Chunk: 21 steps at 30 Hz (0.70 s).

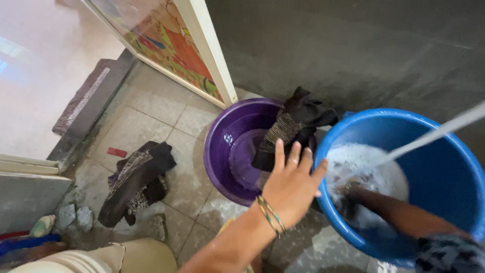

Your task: The person washes clothes by hand in a bathroom, soaking garments in a bucket of soapy water, scrubbing them, and rinsing them under a running tap.

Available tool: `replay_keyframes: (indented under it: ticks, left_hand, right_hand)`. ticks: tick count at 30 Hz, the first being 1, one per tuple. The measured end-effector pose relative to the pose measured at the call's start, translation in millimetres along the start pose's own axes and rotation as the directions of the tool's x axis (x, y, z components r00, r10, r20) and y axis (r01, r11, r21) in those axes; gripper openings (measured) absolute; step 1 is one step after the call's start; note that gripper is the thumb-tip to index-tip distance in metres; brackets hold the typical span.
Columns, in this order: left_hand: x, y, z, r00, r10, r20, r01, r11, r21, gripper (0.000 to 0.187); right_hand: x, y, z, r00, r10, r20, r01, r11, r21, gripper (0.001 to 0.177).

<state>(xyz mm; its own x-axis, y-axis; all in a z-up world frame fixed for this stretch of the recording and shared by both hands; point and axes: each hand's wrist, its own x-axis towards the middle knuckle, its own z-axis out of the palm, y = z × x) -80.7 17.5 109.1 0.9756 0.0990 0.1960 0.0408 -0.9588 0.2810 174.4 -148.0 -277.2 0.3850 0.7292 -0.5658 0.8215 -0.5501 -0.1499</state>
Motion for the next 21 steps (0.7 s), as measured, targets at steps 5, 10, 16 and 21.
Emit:
replay_keyframes:
  ticks: [5, 10, 16, 21]
  left_hand:
    - [15.5, -2.0, 14.7, 1.0, 0.026, -0.01, -0.026, 0.999, -0.02, 0.062]
    - [42.8, 18.2, 69.3, 0.996, 0.058, -0.061, -0.079, 0.888, -0.453, 0.067]
    - [71.3, 56.0, 104.3, 0.985, 0.173, 0.023, -0.118, 0.752, -0.648, 0.078]
    - [73.3, 97.6, 98.9, 0.994, 0.07, -0.08, -0.106, 0.673, -0.732, 0.071]
  right_hand:
    - [-21.1, 12.3, -28.5, 0.987, -0.066, -0.143, 0.103, 0.957, 0.271, 0.051]
    - [-137.6, 28.6, -102.6, 0.935, -0.027, -0.353, 0.208, 0.847, 0.489, 0.038]
    - [-287.1, -12.2, -215.0, 0.812, 0.135, -0.568, 0.348, 0.668, 0.657, 0.016]
    - [-373.8, -51.1, -307.4, 0.536, 0.143, -0.832, 0.47, 0.768, 0.435, 0.014]
